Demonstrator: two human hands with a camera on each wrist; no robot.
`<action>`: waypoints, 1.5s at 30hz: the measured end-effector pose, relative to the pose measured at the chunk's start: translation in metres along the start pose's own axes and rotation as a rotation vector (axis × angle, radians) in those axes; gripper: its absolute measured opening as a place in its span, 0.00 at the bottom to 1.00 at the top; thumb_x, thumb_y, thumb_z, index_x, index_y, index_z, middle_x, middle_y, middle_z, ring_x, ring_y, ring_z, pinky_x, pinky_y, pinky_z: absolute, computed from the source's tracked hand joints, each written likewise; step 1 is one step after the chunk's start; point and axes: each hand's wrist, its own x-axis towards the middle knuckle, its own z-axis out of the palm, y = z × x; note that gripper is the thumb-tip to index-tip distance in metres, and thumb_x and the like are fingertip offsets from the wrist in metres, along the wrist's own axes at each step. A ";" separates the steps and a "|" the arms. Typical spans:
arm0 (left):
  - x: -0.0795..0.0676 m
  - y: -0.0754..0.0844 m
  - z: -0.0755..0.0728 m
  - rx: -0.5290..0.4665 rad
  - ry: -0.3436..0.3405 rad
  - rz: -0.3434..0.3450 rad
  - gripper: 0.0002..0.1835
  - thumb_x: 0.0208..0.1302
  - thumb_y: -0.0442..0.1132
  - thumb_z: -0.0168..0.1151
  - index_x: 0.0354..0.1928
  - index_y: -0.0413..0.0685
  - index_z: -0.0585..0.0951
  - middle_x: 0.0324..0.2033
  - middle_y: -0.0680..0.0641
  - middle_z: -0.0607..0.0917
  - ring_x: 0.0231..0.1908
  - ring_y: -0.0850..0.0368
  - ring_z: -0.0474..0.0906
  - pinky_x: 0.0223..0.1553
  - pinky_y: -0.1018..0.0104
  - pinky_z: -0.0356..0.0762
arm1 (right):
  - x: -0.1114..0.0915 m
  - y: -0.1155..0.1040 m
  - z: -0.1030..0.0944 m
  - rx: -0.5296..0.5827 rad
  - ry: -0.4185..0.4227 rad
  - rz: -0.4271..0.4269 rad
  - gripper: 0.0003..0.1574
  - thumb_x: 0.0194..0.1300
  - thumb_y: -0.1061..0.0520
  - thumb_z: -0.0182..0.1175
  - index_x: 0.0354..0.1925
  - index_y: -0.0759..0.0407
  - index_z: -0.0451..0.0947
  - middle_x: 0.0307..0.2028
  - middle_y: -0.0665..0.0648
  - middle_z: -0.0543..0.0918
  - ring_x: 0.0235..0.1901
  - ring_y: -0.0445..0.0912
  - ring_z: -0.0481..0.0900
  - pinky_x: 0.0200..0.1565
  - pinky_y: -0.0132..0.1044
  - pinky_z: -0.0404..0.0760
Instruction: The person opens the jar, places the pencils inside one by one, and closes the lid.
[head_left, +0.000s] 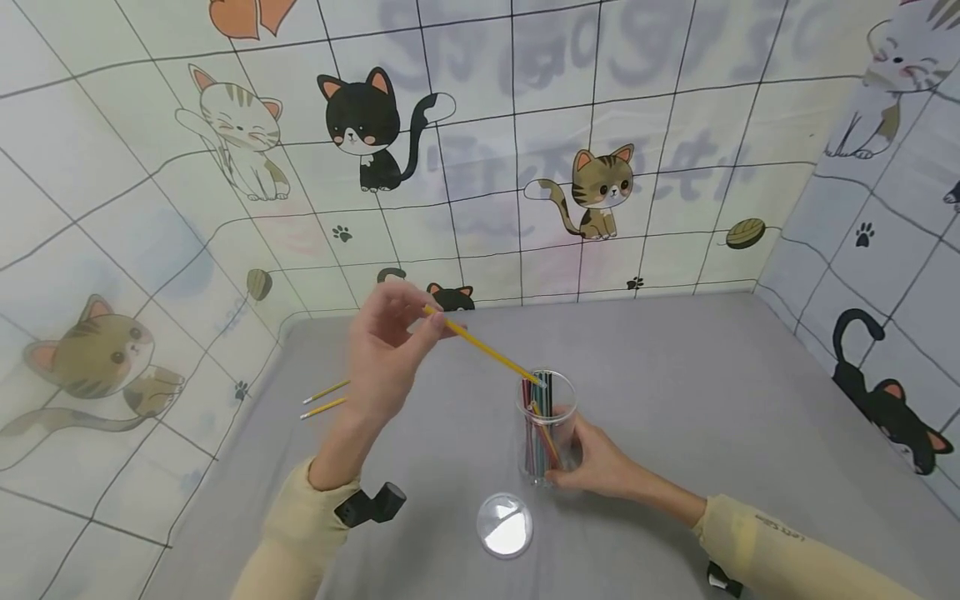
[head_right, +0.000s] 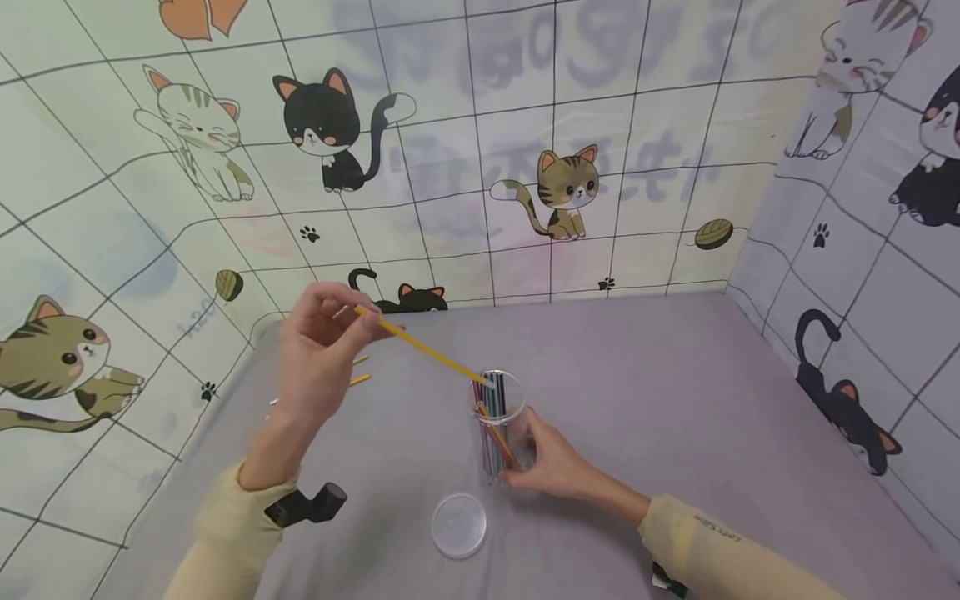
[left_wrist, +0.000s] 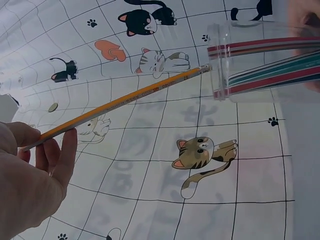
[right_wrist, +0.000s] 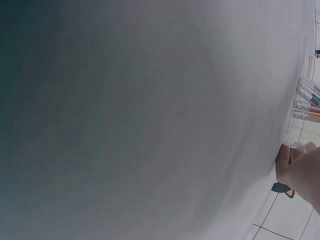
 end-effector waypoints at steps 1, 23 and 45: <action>-0.002 -0.003 0.002 0.004 -0.009 -0.001 0.09 0.63 0.19 0.58 0.43 0.25 0.70 0.36 0.42 0.78 0.36 0.46 0.85 0.42 0.47 0.83 | 0.000 0.000 0.000 0.003 -0.001 -0.003 0.50 0.46 0.64 0.76 0.66 0.60 0.65 0.58 0.58 0.79 0.50 0.45 0.78 0.51 0.39 0.76; -0.036 -0.036 0.032 0.181 -0.115 -0.003 0.13 0.55 0.14 0.63 0.40 0.33 0.77 0.36 0.38 0.79 0.39 0.50 0.82 0.42 0.55 0.83 | 0.000 0.002 0.000 -0.017 0.015 -0.014 0.52 0.45 0.63 0.76 0.67 0.62 0.64 0.54 0.57 0.81 0.46 0.44 0.79 0.49 0.39 0.77; -0.059 -0.060 0.031 0.369 -0.164 0.151 0.16 0.52 0.19 0.69 0.41 0.38 0.78 0.37 0.41 0.80 0.37 0.48 0.78 0.42 0.59 0.83 | 0.000 0.005 0.000 -0.029 0.009 0.004 0.49 0.45 0.62 0.76 0.64 0.61 0.66 0.55 0.56 0.80 0.49 0.45 0.78 0.51 0.39 0.75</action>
